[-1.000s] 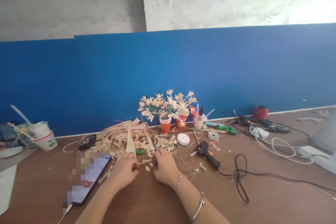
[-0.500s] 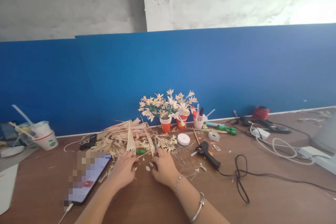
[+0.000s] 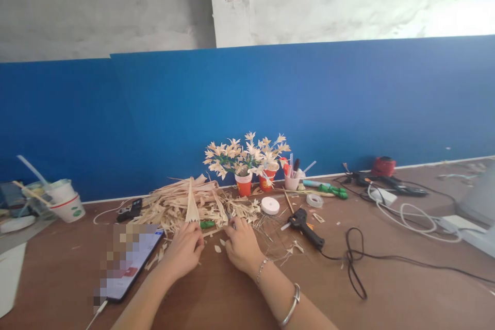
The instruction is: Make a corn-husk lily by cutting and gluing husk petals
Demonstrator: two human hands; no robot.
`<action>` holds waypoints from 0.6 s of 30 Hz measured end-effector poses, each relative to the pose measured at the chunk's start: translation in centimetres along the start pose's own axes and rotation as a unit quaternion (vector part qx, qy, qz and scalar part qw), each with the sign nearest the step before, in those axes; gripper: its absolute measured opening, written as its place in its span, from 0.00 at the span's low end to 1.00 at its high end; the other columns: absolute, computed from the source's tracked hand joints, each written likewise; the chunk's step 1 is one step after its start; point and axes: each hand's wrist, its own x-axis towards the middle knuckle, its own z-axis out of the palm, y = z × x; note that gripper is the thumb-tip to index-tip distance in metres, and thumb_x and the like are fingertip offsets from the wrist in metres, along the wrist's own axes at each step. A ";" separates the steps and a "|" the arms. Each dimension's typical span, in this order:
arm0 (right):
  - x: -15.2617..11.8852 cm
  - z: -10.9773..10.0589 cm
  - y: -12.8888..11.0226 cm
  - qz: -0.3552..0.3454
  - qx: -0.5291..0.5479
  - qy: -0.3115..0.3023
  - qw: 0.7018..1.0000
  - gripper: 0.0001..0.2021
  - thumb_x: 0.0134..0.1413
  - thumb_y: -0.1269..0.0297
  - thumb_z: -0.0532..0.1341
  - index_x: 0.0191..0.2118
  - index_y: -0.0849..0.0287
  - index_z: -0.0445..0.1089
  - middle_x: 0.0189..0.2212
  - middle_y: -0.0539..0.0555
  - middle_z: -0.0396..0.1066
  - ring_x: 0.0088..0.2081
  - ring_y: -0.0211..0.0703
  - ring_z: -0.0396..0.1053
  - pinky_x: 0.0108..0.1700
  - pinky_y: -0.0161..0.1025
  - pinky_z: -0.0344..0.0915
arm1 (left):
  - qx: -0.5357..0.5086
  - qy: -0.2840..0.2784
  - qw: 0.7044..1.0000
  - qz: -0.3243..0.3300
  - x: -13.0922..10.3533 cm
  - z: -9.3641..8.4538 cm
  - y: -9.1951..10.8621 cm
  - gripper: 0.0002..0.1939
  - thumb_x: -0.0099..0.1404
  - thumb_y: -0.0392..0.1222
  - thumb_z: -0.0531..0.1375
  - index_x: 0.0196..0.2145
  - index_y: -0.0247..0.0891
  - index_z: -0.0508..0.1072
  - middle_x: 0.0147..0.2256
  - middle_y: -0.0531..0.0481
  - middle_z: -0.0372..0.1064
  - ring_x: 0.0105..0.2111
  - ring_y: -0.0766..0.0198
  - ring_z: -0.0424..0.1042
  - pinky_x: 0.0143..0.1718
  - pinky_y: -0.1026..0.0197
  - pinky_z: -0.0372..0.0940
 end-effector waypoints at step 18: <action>0.2 -0.9 -1.5 -0.105 0.104 0.085 0.985 0.05 0.51 0.75 0.56 0.30 0.58 0.65 0.33 0.53 0.66 0.37 0.42 0.62 0.40 0.39 0.57 | -0.487 -0.023 0.871 -0.062 1.3 2.8 0.6 0.07 0.60 0.41 0.52 0.36 0.37 0.65 0.31 0.51 0.68 0.32 0.63 0.70 0.36 0.60 0.63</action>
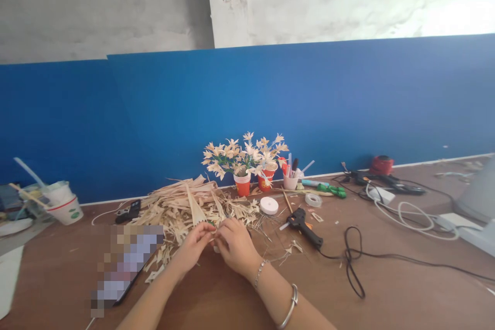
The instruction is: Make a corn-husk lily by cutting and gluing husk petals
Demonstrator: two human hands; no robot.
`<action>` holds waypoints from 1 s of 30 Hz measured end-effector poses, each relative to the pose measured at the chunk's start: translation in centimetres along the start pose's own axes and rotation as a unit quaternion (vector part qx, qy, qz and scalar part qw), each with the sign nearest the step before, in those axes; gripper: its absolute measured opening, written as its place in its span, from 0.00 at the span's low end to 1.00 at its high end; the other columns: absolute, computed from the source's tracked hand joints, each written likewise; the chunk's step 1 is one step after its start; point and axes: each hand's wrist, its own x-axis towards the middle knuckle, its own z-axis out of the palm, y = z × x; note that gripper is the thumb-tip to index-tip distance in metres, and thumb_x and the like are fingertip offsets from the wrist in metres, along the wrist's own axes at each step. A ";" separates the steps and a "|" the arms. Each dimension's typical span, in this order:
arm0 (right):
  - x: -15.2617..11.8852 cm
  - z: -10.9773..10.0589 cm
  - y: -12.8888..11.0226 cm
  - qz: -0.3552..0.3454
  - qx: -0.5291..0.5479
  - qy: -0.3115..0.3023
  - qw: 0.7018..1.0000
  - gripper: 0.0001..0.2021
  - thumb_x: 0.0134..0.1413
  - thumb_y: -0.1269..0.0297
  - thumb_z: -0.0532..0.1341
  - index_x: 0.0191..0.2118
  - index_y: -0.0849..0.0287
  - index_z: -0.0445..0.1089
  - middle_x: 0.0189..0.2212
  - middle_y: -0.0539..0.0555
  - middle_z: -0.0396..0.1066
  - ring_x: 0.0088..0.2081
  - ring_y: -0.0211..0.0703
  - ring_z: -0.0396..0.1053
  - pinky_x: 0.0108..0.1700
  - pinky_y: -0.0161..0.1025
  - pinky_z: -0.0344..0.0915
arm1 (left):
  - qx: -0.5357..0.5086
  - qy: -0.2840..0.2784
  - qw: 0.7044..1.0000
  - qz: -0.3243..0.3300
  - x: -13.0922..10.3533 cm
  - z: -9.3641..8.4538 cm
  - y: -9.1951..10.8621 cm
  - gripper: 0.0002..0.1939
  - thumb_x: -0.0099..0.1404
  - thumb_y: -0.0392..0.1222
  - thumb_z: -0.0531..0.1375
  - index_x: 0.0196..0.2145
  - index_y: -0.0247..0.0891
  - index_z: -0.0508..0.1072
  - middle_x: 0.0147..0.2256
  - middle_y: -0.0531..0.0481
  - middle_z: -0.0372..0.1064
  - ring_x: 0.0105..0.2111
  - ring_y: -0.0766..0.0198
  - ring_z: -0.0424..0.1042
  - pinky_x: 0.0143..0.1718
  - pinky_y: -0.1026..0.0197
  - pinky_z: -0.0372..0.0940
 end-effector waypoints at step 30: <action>0.0 -0.4 0.0 0.011 0.023 0.032 0.999 0.05 0.52 0.73 0.55 0.31 0.57 0.67 0.32 0.53 0.67 0.37 0.43 0.64 0.40 0.40 0.59 | 0.240 0.062 0.965 0.084 -0.6 0.1 1.0 0.06 0.57 0.38 0.54 0.27 0.38 0.71 0.28 0.50 0.70 0.30 0.61 0.67 0.34 0.61 0.60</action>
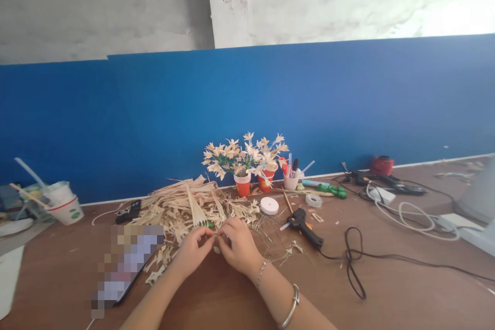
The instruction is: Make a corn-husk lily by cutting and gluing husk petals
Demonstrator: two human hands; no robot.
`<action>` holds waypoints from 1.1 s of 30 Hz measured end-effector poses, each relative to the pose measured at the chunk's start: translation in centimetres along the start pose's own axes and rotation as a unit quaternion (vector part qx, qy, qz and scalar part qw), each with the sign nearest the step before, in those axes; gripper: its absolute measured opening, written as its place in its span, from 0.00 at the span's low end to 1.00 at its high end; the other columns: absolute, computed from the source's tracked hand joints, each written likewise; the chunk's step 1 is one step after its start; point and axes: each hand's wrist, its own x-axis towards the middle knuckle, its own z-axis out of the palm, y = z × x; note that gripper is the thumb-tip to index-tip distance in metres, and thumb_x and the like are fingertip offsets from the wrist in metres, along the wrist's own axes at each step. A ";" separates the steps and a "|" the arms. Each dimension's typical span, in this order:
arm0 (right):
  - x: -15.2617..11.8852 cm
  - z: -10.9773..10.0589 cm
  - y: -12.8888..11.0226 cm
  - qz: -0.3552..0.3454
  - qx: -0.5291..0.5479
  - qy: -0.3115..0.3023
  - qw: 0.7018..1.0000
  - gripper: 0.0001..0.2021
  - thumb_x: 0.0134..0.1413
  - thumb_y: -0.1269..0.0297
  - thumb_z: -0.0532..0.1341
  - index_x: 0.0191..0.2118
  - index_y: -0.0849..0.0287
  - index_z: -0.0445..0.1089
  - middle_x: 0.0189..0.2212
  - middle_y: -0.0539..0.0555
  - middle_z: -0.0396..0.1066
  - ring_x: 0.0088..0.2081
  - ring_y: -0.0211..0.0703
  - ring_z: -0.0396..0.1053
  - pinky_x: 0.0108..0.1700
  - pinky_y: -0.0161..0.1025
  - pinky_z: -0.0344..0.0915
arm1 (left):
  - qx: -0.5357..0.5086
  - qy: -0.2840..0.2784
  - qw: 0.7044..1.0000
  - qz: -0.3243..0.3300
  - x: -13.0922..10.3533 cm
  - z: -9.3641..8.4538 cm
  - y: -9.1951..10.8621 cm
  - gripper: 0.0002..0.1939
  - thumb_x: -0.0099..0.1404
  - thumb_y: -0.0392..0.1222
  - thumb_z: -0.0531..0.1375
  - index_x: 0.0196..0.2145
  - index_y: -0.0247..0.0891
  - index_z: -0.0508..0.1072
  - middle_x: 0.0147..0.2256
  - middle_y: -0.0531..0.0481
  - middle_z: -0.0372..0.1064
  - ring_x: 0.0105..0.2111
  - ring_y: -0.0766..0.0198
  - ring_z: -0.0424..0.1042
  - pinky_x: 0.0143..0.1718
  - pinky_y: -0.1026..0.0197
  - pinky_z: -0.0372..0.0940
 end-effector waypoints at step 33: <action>0.1 0.6 1.0 0.069 0.008 0.040 0.997 0.08 0.47 0.75 0.56 0.34 0.58 0.68 0.32 0.53 0.69 0.36 0.43 0.64 0.40 0.39 0.59 | 0.166 0.034 0.985 0.018 0.1 -0.1 0.6 0.09 0.57 0.36 0.53 0.22 0.40 0.70 0.25 0.50 0.70 0.31 0.58 0.66 0.36 0.57 0.54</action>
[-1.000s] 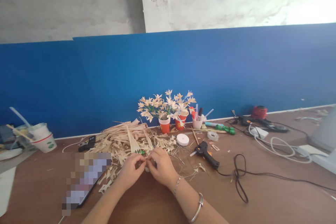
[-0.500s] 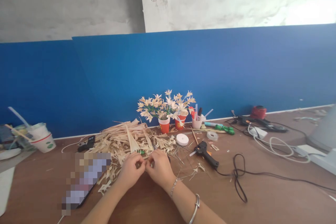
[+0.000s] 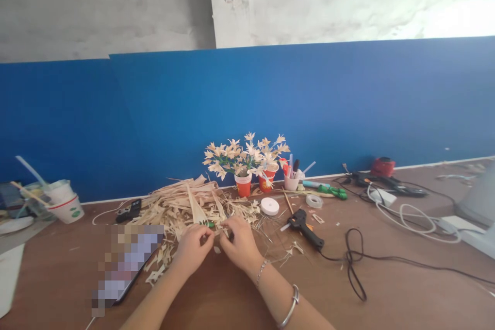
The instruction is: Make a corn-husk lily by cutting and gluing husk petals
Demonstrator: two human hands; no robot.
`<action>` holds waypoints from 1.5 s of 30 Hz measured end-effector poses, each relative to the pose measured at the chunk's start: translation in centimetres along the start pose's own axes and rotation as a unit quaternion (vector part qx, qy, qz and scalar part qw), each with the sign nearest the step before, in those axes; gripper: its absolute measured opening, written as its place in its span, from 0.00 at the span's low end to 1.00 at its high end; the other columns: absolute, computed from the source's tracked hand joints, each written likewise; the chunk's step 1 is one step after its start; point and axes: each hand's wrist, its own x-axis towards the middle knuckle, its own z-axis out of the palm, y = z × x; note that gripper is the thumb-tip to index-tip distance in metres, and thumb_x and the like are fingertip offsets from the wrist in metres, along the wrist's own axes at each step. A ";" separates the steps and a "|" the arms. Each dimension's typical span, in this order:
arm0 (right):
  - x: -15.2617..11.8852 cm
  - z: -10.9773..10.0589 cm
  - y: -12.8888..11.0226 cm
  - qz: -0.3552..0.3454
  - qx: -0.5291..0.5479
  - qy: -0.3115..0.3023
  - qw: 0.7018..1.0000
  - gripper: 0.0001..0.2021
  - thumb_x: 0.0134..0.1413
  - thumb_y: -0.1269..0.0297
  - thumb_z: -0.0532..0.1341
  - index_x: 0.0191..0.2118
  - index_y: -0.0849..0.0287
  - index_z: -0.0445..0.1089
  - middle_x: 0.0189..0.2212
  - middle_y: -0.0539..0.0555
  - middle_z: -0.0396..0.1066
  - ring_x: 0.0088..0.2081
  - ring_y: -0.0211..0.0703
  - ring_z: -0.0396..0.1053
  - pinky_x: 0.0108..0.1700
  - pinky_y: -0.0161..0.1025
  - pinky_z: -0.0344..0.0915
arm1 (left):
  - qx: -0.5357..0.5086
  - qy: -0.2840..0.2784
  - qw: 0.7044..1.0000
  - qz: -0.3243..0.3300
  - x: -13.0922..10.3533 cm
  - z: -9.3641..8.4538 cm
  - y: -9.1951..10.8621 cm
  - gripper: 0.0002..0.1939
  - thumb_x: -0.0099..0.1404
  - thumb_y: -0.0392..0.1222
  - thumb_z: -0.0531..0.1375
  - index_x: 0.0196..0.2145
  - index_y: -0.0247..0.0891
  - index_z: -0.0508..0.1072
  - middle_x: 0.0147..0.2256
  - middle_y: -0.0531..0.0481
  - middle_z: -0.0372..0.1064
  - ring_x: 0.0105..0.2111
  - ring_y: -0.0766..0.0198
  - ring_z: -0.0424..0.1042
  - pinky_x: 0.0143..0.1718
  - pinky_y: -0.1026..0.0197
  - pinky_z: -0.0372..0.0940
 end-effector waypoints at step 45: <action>-0.3 0.6 -0.6 0.032 -0.039 -0.065 0.997 0.05 0.51 0.72 0.56 0.29 0.59 0.68 0.27 0.51 0.68 0.33 0.40 0.64 0.37 0.34 0.56 | 0.024 -0.005 1.000 0.015 -0.4 0.7 0.5 0.08 0.59 0.35 0.52 0.24 0.39 0.69 0.27 0.50 0.70 0.34 0.58 0.67 0.36 0.59 0.55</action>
